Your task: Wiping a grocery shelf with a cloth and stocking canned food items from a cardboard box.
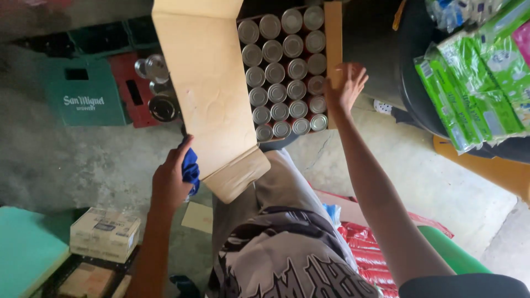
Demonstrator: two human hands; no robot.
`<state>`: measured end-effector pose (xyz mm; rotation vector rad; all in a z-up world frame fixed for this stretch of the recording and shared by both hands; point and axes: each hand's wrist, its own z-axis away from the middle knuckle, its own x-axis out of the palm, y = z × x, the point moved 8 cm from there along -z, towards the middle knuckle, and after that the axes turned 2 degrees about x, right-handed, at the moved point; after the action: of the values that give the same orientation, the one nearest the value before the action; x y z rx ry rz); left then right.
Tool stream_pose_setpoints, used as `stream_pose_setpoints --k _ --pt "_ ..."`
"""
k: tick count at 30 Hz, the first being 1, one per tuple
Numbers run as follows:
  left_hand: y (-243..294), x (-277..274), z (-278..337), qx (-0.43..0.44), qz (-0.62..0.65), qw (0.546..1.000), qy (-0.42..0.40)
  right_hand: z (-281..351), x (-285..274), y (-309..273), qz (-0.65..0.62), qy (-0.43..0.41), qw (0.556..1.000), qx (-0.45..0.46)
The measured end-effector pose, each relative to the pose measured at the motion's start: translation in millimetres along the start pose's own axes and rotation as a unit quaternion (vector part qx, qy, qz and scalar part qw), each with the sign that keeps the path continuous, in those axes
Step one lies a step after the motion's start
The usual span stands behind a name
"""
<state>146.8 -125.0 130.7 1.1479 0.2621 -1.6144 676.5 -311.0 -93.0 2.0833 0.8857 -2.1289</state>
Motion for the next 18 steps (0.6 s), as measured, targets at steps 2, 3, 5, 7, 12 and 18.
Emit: stream_pose_setpoints --k 2,3,5,7,12,18 --pt "26.7 -9.7 5.1 0.013 -0.011 1.0 -0.008 26.2 -25.5 -51.7 0.03 -0.011 0.986 -0.163" --pt "31.9 -11.2 5.4 0.014 -0.013 1.0 -0.005 33.3 -34.9 -61.5 0.028 -0.008 0.986 -0.163" --pt "44.4 -13.3 7.4 0.035 -0.014 0.999 -0.004 53.1 -49.8 -85.6 0.124 0.001 0.971 -0.203" --pt "52.3 -14.4 8.5 0.04 -0.016 0.999 -0.005 54.2 -35.5 -81.4 0.157 -0.023 0.969 -0.189" --pt "68.2 -24.5 16.2 0.062 -0.038 0.997 0.005 45.6 -26.6 -76.0 0.163 -0.006 0.975 -0.15" --pt "64.1 -42.6 22.4 0.046 -0.023 0.998 0.024 36.4 -134.4 -59.6 -0.302 0.059 0.951 -0.005"
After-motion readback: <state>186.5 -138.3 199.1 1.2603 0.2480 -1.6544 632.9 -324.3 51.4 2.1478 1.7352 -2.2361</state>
